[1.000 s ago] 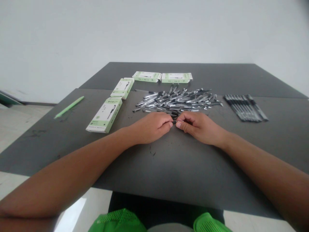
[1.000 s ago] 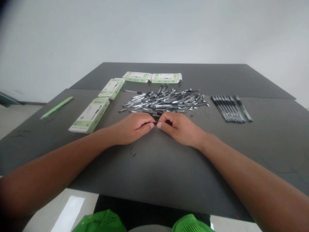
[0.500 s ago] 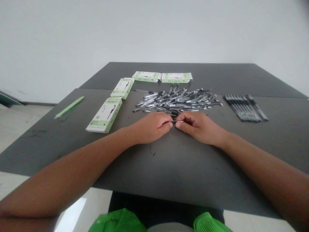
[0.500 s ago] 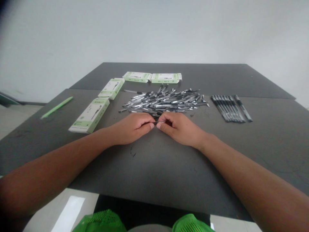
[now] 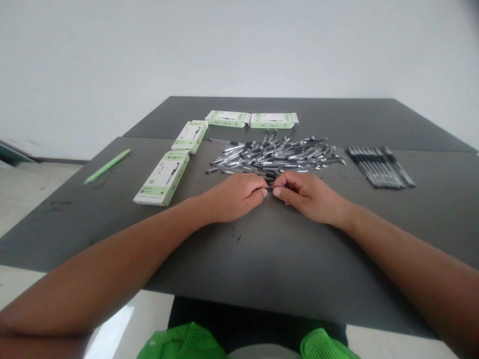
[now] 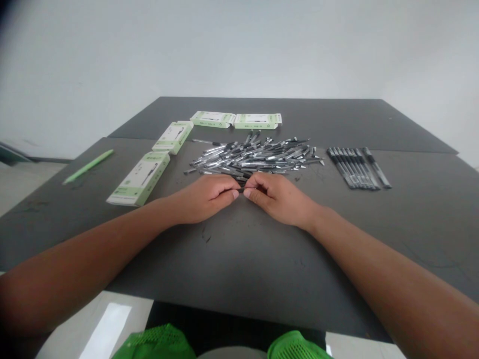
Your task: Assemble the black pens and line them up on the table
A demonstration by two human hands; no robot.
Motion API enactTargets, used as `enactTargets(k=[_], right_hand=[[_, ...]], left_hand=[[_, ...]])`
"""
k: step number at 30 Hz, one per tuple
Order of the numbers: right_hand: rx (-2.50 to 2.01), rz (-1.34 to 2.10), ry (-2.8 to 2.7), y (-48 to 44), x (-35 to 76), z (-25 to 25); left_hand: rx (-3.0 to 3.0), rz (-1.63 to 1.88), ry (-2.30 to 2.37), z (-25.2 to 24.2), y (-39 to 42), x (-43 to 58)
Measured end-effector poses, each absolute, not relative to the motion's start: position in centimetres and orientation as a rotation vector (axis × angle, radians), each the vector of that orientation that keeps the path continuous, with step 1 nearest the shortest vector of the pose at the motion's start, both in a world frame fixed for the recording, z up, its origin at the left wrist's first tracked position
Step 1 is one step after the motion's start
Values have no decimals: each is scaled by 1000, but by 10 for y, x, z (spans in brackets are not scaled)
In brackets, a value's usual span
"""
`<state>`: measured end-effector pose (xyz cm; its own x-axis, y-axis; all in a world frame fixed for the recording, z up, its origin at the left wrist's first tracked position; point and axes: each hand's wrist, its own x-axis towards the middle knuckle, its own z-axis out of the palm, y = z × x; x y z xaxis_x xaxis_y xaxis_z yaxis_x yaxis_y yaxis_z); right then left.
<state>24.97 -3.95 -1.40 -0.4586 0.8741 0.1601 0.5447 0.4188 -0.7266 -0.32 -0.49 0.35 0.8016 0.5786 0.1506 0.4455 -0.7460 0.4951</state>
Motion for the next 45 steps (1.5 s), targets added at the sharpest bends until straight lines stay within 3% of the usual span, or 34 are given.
enactTargets(k=[37, 41, 45], right_hand=[[-1199, 772, -2057, -42, 249, -16], [-1194, 652, -1965, -41, 249, -16], [-1225, 293, -1904, -32, 254, -20]], left_hand=[[2604, 417, 715, -2, -2, -3], [2605, 413, 710, 0, -3, -4], [2603, 412, 701, 1, -3, -4]])
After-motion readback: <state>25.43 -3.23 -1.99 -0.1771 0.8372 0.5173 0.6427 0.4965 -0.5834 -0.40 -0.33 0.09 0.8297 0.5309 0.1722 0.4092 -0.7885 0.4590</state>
